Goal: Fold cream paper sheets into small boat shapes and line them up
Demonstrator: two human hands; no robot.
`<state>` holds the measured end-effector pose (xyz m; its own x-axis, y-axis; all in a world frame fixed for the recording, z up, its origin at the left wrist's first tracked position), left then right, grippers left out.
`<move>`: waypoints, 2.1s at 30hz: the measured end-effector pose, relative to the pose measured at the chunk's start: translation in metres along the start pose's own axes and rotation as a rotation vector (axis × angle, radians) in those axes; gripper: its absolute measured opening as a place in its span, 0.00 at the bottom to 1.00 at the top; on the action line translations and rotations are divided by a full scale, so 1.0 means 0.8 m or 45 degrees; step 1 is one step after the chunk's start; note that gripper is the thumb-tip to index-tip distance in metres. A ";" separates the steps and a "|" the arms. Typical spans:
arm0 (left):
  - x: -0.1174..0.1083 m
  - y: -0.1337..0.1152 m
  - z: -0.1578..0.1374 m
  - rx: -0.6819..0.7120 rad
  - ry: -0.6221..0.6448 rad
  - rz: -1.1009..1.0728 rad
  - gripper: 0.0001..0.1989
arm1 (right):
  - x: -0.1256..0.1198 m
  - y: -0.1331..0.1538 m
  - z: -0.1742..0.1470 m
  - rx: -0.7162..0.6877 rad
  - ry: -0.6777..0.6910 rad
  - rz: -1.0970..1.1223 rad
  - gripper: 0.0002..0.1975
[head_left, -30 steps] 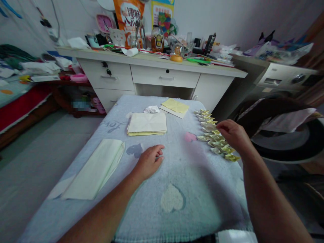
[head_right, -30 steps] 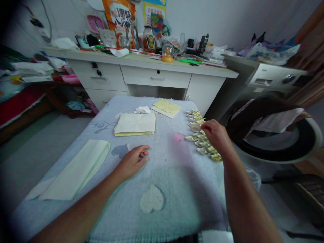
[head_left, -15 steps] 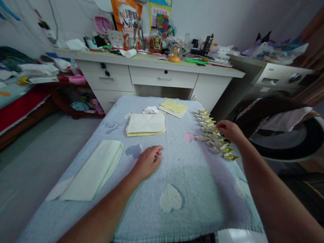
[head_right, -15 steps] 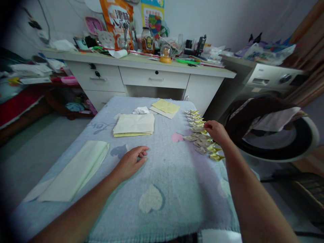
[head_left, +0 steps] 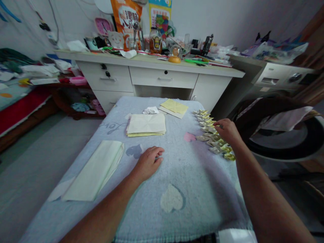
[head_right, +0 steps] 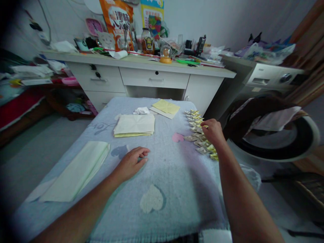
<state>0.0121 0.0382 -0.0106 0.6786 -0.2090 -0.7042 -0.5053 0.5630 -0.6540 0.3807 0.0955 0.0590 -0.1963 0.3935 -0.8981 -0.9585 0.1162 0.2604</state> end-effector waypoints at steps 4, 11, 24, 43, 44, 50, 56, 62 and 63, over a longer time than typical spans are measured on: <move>0.000 0.000 0.000 0.006 0.010 -0.001 0.13 | 0.014 0.000 0.004 0.140 0.046 -0.241 0.13; -0.001 0.000 0.000 0.014 -0.002 -0.007 0.12 | 0.024 0.012 0.006 0.176 0.107 -0.351 0.09; 0.000 0.000 0.000 0.015 0.019 -0.013 0.12 | 0.011 0.035 -0.018 0.167 0.035 -0.250 0.11; 0.000 -0.001 0.000 0.015 -0.006 -0.041 0.11 | 0.046 0.177 -0.057 -0.338 0.305 0.248 0.08; 0.000 -0.001 0.000 0.014 -0.013 -0.042 0.11 | 0.054 0.193 -0.060 -0.364 0.349 0.230 0.08; -0.006 0.003 0.003 -0.065 -0.082 -0.038 0.09 | 0.096 0.261 -0.059 -0.455 0.341 0.167 0.26; -0.010 0.003 0.006 -0.101 -0.108 -0.044 0.09 | 0.130 0.282 -0.039 -0.460 0.363 0.011 0.22; -0.009 -0.001 0.005 -0.072 -0.106 -0.027 0.10 | 0.131 0.282 -0.040 -0.523 0.336 -0.024 0.15; -0.009 -0.001 0.005 -0.068 -0.109 -0.025 0.10 | 0.130 0.282 -0.041 -0.532 0.319 -0.019 0.15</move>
<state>0.0095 0.0422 -0.0040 0.7303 -0.1490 -0.6667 -0.5180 0.5154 -0.6827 0.1375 0.1327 0.0128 -0.1768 0.1571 -0.9716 -0.9525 -0.2758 0.1287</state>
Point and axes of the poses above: each hand's wrist, its own z-axis towards the middle knuckle, its own x-axis out of the palm, y = z × x, the point moved 4 cm from there along z, towards the middle knuckle, and after that the axes turned 9 degrees about x, right-handed, at the moved point
